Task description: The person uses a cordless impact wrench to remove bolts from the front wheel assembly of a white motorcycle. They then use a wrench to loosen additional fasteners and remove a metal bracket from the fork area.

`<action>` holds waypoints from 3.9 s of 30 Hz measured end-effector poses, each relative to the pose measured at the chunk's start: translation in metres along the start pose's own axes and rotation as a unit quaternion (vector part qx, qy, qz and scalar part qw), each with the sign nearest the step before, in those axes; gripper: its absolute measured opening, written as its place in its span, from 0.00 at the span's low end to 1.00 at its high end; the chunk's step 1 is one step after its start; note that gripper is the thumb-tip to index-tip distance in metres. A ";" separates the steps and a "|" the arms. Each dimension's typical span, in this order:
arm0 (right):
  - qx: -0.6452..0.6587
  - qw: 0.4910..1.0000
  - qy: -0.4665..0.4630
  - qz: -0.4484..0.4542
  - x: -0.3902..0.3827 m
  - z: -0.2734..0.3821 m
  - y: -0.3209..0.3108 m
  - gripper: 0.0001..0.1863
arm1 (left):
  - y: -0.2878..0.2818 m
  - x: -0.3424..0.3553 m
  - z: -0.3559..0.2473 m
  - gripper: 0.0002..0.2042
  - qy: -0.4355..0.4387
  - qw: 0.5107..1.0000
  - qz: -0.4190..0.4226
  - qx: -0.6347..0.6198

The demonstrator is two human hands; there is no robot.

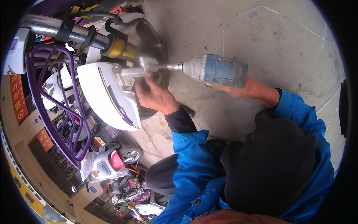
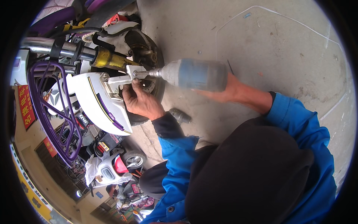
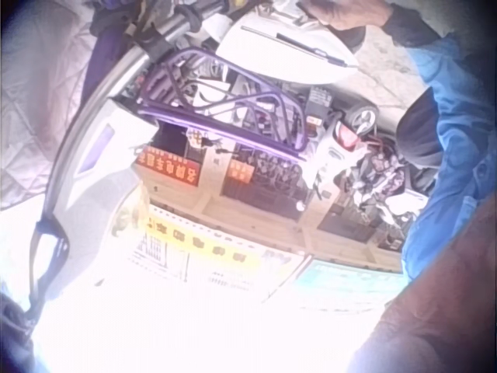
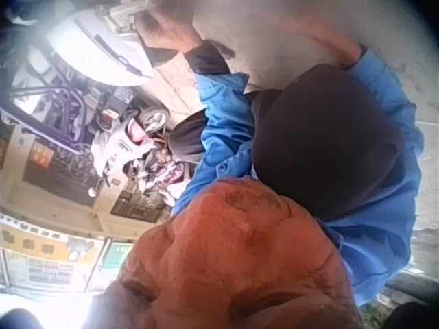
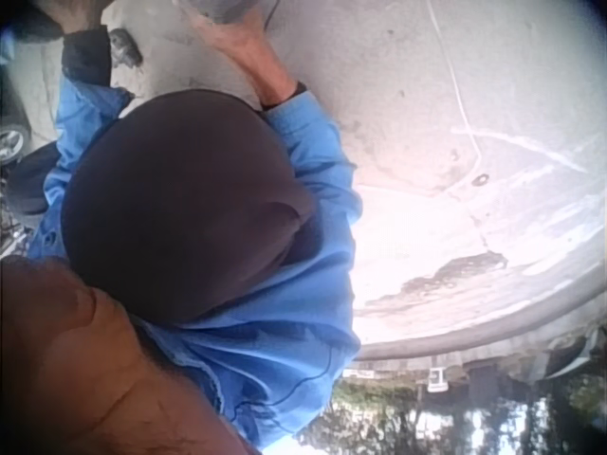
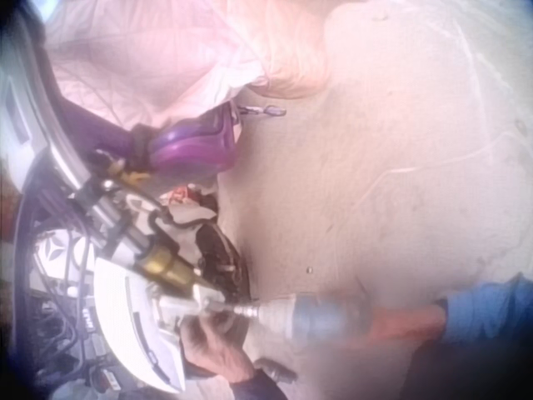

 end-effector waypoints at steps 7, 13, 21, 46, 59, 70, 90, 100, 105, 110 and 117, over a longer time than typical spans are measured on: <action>0.010 1.000 0.014 0.002 -0.003 -0.008 -0.002 0.22 | -0.003 0.001 0.002 0.13 0.019 1.000 -0.002 0.021; -0.014 1.000 0.017 0.002 0.002 -0.006 -0.002 0.19 | -0.005 0.003 0.003 0.13 0.027 0.998 -0.011 0.056; -0.029 1.000 0.010 0.005 0.004 -0.003 -0.002 0.18 | -0.010 0.007 0.008 0.12 0.062 0.995 -0.032 0.070; 0.105 0.977 0.184 -0.018 0.008 -0.005 0.003 0.20 | 0.025 0.015 -0.006 0.23 -0.095 0.990 0.019 -0.103; 0.106 0.969 0.221 -0.043 0.004 -0.008 0.010 0.20 | 0.019 0.026 0.005 0.21 -0.078 0.989 -0.007 -0.123; 0.162 0.945 0.282 -0.025 0.006 0.004 0.025 0.20 | 0.022 0.028 0.017 0.16 -0.160 0.959 0.008 -0.233; 0.216 0.918 0.327 -0.062 0.002 -0.002 0.028 0.16 | 0.023 0.029 0.020 0.20 -0.090 0.972 0.000 -0.219; 0.190 0.904 0.382 0.031 -0.010 -0.020 0.033 0.17 | 0.024 0.025 0.015 0.21 -0.086 0.965 0.031 -0.245; 0.211 0.902 0.377 0.007 -0.023 -0.022 0.035 0.21 | 0.024 0.023 0.016 0.25 -0.081 0.969 0.052 -0.229; 0.172 0.912 0.372 0.024 -0.021 -0.016 0.033 0.27 | 0.022 0.029 0.030 0.23 -0.073 0.959 0.058 -0.266; 0.171 0.922 0.345 -0.042 -0.012 -0.012 0.027 0.18 | 0.018 0.023 0.034 0.20 -0.095 0.975 0.009 -0.202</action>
Point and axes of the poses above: each hand's wrist, its own x-axis towards the middle knuckle, its own y-axis out of the palm, z = x × y, the point moved 7 cm from there along x, towards the middle knuckle, and after that the axes turned 15 degrees about x, right-handed, at the moved point
